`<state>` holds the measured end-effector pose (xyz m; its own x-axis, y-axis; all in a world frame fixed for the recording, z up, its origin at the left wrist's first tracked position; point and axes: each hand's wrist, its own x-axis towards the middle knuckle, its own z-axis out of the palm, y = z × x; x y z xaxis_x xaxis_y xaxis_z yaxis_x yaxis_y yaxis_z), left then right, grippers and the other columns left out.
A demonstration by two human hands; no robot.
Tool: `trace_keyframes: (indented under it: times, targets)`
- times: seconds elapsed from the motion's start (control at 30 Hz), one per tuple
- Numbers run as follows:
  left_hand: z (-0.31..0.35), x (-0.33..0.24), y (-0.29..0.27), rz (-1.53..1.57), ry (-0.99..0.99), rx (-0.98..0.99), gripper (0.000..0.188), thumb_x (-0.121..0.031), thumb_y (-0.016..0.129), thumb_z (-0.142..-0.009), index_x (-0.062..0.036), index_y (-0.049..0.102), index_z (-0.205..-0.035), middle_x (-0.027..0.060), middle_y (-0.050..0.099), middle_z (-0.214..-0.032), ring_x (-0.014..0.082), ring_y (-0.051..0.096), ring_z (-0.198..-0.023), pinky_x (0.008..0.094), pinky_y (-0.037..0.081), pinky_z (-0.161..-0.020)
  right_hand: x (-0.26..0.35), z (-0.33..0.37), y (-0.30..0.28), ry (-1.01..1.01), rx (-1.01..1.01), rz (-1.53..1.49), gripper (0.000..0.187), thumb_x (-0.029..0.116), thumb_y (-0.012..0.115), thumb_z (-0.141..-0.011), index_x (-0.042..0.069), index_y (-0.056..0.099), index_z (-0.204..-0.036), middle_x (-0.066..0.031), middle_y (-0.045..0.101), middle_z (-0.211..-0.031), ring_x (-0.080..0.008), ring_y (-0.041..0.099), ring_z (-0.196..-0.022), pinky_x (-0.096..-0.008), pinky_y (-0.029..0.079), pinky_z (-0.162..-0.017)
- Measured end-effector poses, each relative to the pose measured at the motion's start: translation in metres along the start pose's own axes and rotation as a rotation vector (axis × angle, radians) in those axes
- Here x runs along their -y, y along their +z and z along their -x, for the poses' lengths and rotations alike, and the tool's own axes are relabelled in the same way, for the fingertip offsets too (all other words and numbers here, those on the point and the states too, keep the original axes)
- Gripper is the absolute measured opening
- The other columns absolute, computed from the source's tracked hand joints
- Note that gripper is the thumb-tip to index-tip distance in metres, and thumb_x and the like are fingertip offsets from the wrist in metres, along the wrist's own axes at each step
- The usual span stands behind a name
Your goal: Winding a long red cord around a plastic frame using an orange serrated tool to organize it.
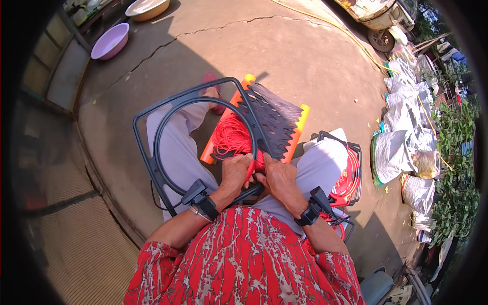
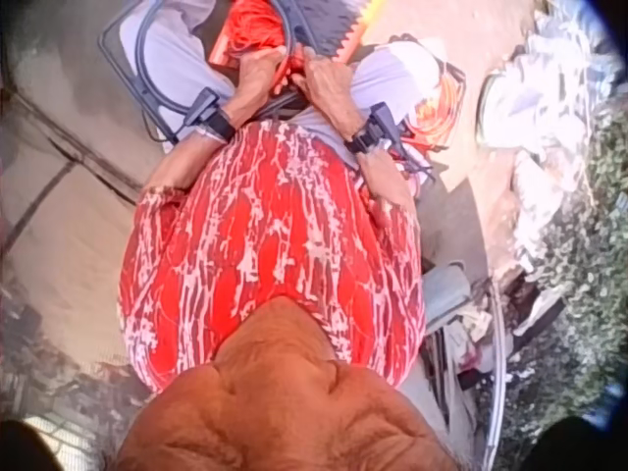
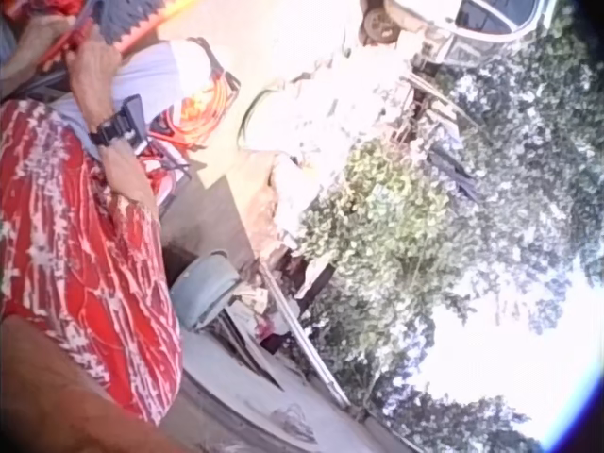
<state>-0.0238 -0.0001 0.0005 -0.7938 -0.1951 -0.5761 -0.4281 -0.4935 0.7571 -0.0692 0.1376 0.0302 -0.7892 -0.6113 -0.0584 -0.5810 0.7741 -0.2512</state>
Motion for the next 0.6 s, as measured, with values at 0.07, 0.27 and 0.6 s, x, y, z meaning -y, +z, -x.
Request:
trace_keyframes:
  times: [0.07, 0.27, 0.6]
  targets:
    - [-0.001, 0.001, 0.003, -0.013, 0.020, -0.015, 0.033, -0.022, 0.055, -0.095, -0.0004, 0.059, -0.071, 0.0066, 0.055, -0.053, 0.0132, 0.047, -0.036, 0.0259, 0.035, -0.030, -0.002, -0.007, 0.004, 0.081, 0.028, 0.012, 0.034, 0.025, 0.071, -0.076, -0.001, 0.062, -0.095, -0.0153, 0.065, -0.065, -0.0320, 0.067, -0.065, -0.0419, 0.051, -0.056]
    - [-0.005, -0.001, -0.006, -0.003, 0.061, -0.073, 0.033, -0.022, 0.057, -0.095, -0.0011, 0.060, -0.070, 0.0058, 0.054, -0.051, 0.0121, 0.045, -0.034, 0.0264, 0.032, -0.029, -0.006, -0.010, -0.039, 0.408, 0.255, -0.623, 0.026, 0.024, 0.063, -0.077, -0.002, 0.063, -0.078, -0.0129, 0.062, -0.059, -0.0227, 0.067, -0.054, -0.0323, 0.051, -0.050]
    - [-0.011, 0.003, -0.008, 0.168, 0.044, -0.055, 0.021, -0.016, 0.061, -0.092, -0.0023, 0.065, -0.076, -0.0023, 0.057, -0.065, 0.0052, 0.050, -0.055, 0.0253, 0.041, -0.050, 0.011, -0.001, -0.037, 0.296, 0.257, -1.094, 0.030, 0.029, 0.066, -0.090, 0.003, 0.058, -0.078, 0.0023, 0.051, -0.063, -0.0068, 0.053, -0.057, -0.0252, 0.051, -0.057]
